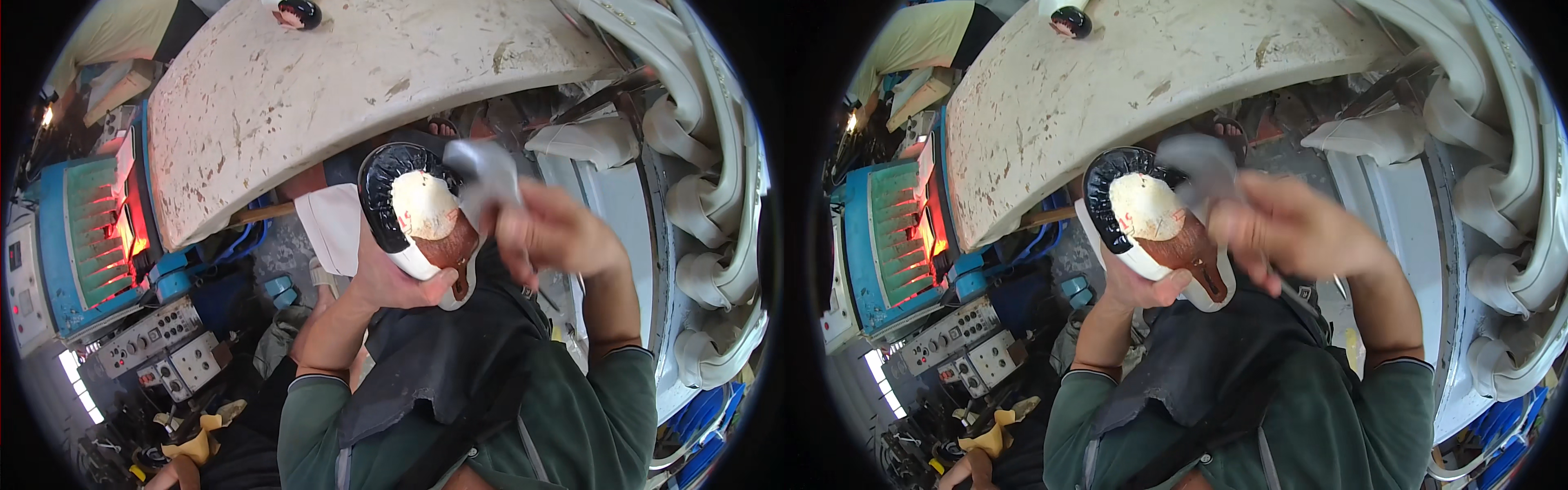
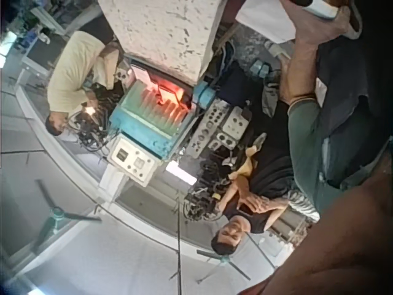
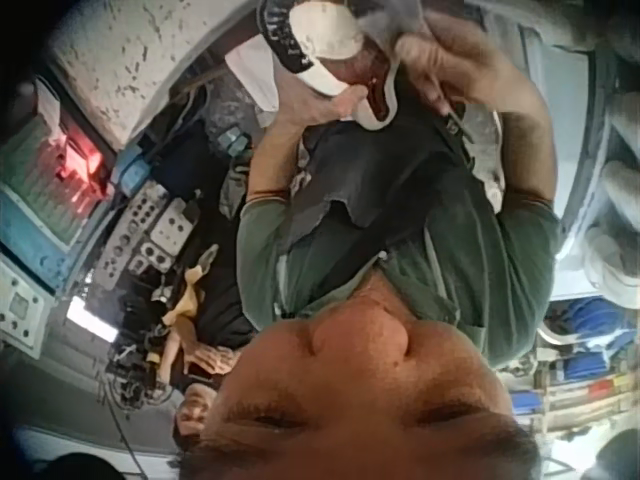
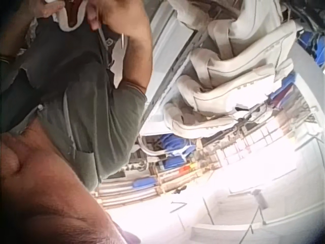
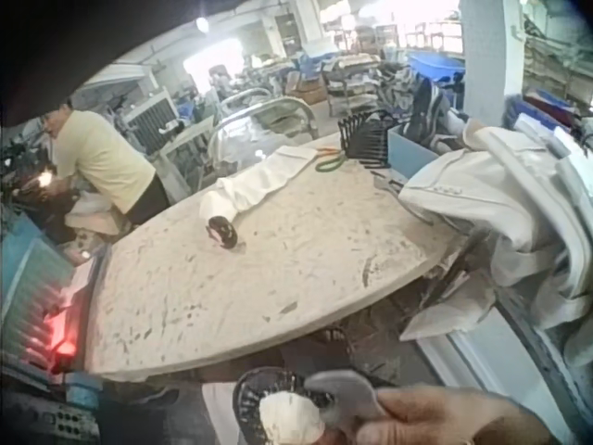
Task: Assembling white boots by lasting the upper onto the shoe last using pliers and a hammer.
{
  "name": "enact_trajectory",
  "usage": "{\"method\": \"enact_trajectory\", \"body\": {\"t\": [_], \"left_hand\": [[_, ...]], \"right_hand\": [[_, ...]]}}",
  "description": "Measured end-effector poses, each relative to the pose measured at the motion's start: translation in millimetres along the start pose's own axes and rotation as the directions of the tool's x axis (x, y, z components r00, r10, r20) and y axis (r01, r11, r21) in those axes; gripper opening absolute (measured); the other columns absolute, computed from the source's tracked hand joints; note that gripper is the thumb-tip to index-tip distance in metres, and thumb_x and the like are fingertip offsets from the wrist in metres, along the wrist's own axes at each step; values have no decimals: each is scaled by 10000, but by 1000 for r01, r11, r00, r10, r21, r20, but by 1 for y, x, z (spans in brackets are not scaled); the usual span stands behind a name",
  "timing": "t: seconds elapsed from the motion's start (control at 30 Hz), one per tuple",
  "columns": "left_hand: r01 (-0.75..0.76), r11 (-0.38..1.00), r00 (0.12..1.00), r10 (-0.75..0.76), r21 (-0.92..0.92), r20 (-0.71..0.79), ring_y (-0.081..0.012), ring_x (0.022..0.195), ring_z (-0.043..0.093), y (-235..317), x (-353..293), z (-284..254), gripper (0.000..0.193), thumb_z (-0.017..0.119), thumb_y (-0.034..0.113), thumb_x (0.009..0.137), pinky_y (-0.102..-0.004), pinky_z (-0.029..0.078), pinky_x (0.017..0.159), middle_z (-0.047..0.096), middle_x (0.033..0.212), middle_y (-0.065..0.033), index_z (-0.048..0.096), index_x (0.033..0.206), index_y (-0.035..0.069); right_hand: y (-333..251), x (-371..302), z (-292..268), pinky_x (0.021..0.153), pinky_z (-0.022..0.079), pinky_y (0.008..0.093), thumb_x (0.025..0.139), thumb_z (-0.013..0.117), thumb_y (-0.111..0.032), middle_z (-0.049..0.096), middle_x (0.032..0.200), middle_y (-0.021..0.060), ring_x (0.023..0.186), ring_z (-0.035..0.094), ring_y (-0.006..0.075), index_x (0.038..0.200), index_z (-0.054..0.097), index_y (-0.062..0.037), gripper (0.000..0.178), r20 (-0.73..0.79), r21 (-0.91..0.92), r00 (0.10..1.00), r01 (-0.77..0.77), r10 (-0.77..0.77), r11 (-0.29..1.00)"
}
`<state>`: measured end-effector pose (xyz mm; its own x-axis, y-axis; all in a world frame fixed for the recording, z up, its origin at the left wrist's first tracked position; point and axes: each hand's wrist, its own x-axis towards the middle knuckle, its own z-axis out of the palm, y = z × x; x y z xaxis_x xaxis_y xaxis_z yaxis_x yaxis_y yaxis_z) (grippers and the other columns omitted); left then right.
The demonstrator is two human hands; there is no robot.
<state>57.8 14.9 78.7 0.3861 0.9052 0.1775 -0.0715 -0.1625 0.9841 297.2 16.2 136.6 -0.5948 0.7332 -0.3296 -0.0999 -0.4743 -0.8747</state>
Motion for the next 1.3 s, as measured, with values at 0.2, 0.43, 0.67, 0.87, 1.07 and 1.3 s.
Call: {"method": "enact_trajectory", "body": {"t": [0.2,0.43,0.67,0.87,1.07,1.3], "left_hand": [[60,995,989,-48,-80,140,-219,1058,587,16,5,-2,799,775,107,618,-358,496,906,555,1176,-143,360,1289,-20],[155,972,988,-153,-179,24,-209,1035,593,12,-4,1,807,792,109,619,-352,491,905,568,1152,-140,361,1290,-11],[209,974,976,-202,-83,86,-210,1129,530,3,-7,-1,904,818,155,623,-361,431,970,516,1209,-130,287,1340,8],[180,983,983,-178,-31,51,-218,1122,538,-1,-22,0,965,844,236,594,-362,430,969,513,1214,-137,280,1338,-10],[244,970,968,-244,7,61,-210,1103,552,-8,-23,-11,914,815,152,608,-354,443,952,525,1204,-135,283,1335,-4],[153,986,988,-154,-67,-18,-197,1080,558,26,-25,-18,847,808,126,599,-340,437,949,547,1172,-109,370,1311,-4]], "right_hand": [[13,-12,7,449,508,248,978,519,-361,621,695,67,631,653,150,1053,539,11,380,212,119,965,-183,155,976],[16,-6,2,463,514,271,983,499,-383,636,711,79,639,669,183,1078,541,15,411,300,57,920,-281,252,958],[39,3,30,471,411,239,997,491,-305,555,624,16,526,562,108,1074,489,-36,280,-525,-361,700,331,-484,872],[-8,-21,26,407,401,295,1006,459,-288,543,572,70,469,559,161,961,453,-10,282,-464,-333,853,82,-239,939],[-2,20,20,550,457,522,947,543,-231,572,652,290,668,587,469,980,448,31,281,-271,-754,915,-8,-299,657],[10,107,-20,739,469,527,910,577,-274,620,821,296,842,597,488,1018,490,42,345,-147,-898,952,-15,-269,439]]}}
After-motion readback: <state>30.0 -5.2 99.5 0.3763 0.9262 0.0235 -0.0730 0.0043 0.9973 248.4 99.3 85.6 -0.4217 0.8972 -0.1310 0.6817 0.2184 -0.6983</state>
